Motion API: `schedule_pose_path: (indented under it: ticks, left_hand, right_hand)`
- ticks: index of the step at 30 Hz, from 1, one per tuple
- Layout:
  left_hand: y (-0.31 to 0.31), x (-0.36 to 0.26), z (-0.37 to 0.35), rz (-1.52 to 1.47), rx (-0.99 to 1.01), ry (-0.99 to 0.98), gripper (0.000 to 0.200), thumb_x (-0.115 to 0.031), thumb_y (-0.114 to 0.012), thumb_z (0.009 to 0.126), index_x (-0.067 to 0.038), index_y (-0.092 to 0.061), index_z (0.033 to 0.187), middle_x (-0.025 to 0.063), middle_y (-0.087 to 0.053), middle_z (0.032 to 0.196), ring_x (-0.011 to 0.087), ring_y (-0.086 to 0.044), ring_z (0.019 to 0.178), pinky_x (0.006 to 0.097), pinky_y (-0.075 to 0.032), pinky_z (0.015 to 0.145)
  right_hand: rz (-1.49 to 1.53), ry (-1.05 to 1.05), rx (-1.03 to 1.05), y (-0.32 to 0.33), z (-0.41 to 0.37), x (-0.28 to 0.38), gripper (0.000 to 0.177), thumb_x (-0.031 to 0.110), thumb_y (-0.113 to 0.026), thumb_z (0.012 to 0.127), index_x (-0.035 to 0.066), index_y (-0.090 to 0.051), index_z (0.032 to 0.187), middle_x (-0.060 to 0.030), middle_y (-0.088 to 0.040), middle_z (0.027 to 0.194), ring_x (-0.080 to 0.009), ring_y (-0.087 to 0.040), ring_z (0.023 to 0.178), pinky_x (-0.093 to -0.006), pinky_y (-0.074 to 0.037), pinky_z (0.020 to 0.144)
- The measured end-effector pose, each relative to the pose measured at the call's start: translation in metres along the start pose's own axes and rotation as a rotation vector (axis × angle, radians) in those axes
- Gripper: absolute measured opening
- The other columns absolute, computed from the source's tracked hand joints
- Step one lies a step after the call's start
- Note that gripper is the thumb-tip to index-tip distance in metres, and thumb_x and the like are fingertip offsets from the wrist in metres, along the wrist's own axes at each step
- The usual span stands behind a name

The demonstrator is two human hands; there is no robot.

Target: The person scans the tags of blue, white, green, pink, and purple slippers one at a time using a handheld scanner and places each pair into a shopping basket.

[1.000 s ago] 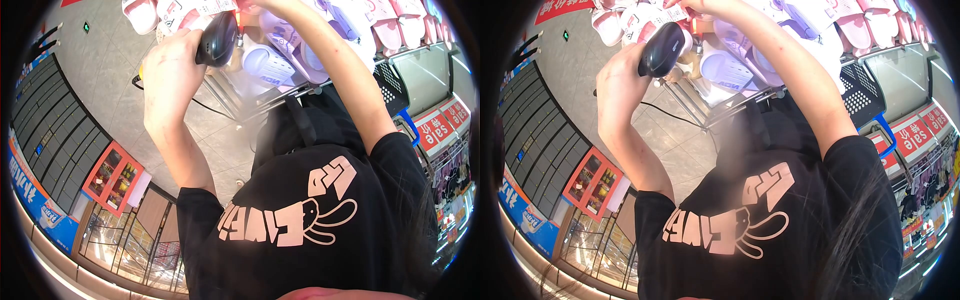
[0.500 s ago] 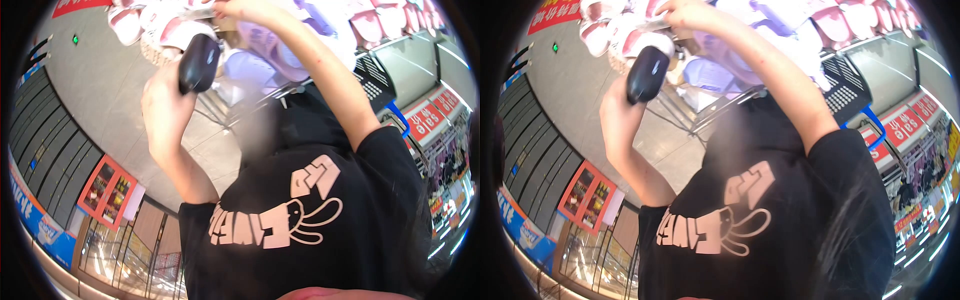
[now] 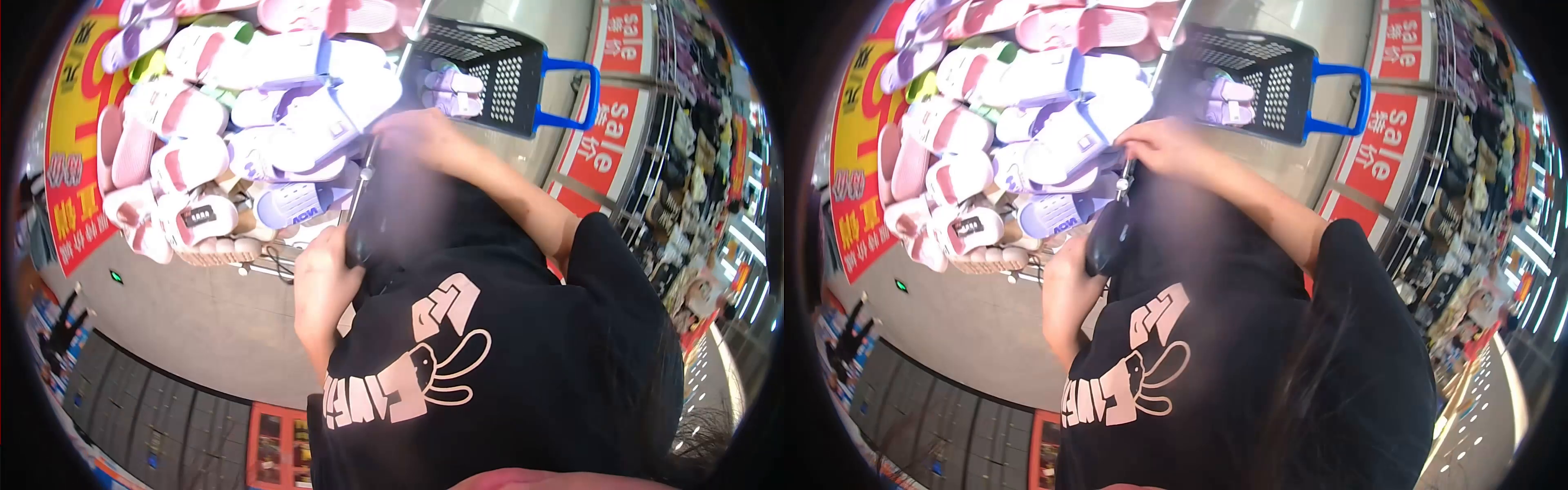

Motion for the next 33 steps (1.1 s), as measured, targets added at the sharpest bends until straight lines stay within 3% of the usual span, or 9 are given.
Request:
schedule_pose_path:
  ticks: [3, 9, 12, 15, 19, 22, 27, 30, 33]
  left_hand:
    - [-0.014, -0.027, 0.020, 0.042, 0.035, -0.109, 0.047, -0.003, -0.067, 0.065, 0.000, -0.062, 0.112, 0.0182, -0.065, 0.100, 0.0367, -0.064, 0.094, 0.0412, -0.051, 0.081]
    - [-0.041, -0.058, 0.047, 0.034, 0.212, -0.101, 0.046, -0.004, -0.069, 0.066, 0.000, -0.062, 0.111, 0.0201, -0.066, 0.104, 0.0383, -0.064, 0.095, 0.0420, -0.051, 0.083]
    - [-0.066, -0.061, 0.065, -0.059, 0.238, 0.025, 0.045, -0.005, -0.072, 0.067, 0.001, -0.064, 0.111, 0.0209, -0.067, 0.102, 0.0382, -0.065, 0.095, 0.0412, -0.051, 0.083]
    - [-0.102, -0.064, 0.081, -0.264, 0.218, 0.216, 0.046, -0.005, -0.074, 0.068, 0.000, -0.065, 0.112, 0.0218, -0.068, 0.101, 0.0368, -0.067, 0.096, 0.0393, -0.052, 0.084]
    - [-0.168, -0.065, 0.117, -0.400, 0.131, 0.347, 0.044, -0.007, -0.078, 0.070, 0.000, -0.066, 0.111, 0.0216, -0.069, 0.099, 0.0350, -0.069, 0.094, 0.0383, -0.052, 0.082]
    - [-0.229, -0.055, 0.140, -0.415, 0.150, 0.406, 0.038, -0.008, -0.080, 0.071, 0.002, -0.066, 0.105, 0.0187, -0.070, 0.093, 0.0283, -0.069, 0.088, 0.0363, -0.052, 0.079]
    - [-0.297, -0.039, 0.165, -0.417, 0.274, 0.449, 0.033, -0.009, -0.081, 0.073, 0.004, -0.065, 0.098, 0.0149, -0.070, 0.084, 0.0200, -0.067, 0.079, 0.0326, -0.051, 0.073]
    - [-0.312, -0.029, 0.170, -0.310, 0.343, 0.543, 0.035, -0.008, -0.080, 0.070, 0.004, -0.065, 0.099, 0.0214, -0.068, 0.089, 0.0361, -0.069, 0.083, 0.0371, -0.053, 0.076]
    - [-0.318, -0.022, 0.173, -0.360, 0.295, 0.626, 0.034, -0.008, -0.080, 0.071, 0.003, -0.065, 0.099, 0.0203, -0.069, 0.088, 0.0341, -0.070, 0.084, 0.0370, -0.053, 0.076]
  right_hand:
    - [0.011, -0.201, -0.122, 0.028, -0.052, -0.047, 0.025, 0.011, -0.054, 0.089, 0.003, -0.070, 0.106, -0.0145, -0.073, 0.089, -0.0273, -0.071, 0.082, -0.0363, -0.055, 0.077]
    - [-0.366, -0.395, 0.025, 0.055, -0.113, -0.144, 0.022, 0.016, -0.056, 0.088, 0.000, -0.069, 0.095, -0.0138, -0.070, 0.078, -0.0239, -0.068, 0.071, -0.0386, -0.054, 0.068]
    - [0.020, -0.710, 0.168, 0.061, -0.119, -0.215, 0.023, 0.017, -0.059, 0.085, -0.002, -0.068, 0.094, -0.0132, -0.067, 0.071, -0.0217, -0.067, 0.066, -0.0369, -0.053, 0.065]
    - [0.197, -1.006, 0.017, 0.069, -0.118, -0.298, 0.028, 0.017, -0.060, 0.081, -0.001, -0.070, 0.100, -0.0153, -0.067, 0.074, -0.0243, -0.067, 0.067, -0.0356, -0.055, 0.067]
    - [-0.284, -0.664, -0.198, 0.066, -0.103, -0.429, 0.044, 0.010, -0.057, 0.076, 0.007, -0.070, 0.118, -0.0236, -0.070, 0.097, -0.0363, -0.068, 0.087, -0.0375, -0.054, 0.081]
    - [-0.062, -0.969, -0.190, 0.066, -0.081, -0.487, 0.052, 0.012, -0.061, 0.075, 0.010, -0.066, 0.126, -0.0243, -0.069, 0.102, -0.0373, -0.068, 0.094, -0.0388, -0.054, 0.083]
    - [-0.110, -0.935, -0.324, 0.017, -0.079, -0.615, 0.060, 0.014, -0.063, 0.076, 0.015, -0.059, 0.136, -0.0233, -0.068, 0.111, -0.0374, -0.065, 0.102, -0.0415, -0.051, 0.089]
    - [-0.068, -0.906, -0.463, 0.000, -0.069, -0.630, 0.058, 0.018, -0.065, 0.078, 0.015, -0.058, 0.135, -0.0240, -0.064, 0.120, -0.0382, -0.063, 0.109, -0.0427, -0.049, 0.093]
    - [-0.025, -0.960, -0.516, -0.001, -0.059, -0.630, 0.067, 0.026, -0.075, 0.078, 0.013, -0.054, 0.140, -0.0247, -0.065, 0.119, -0.0348, -0.063, 0.112, -0.0350, -0.047, 0.097]
Point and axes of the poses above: each hand's wrist, its own z-axis towards the middle knuckle, its own y-axis out of the back of the hand, x = y × z, the point moved 2 cm from there along z, towards the middle knuckle
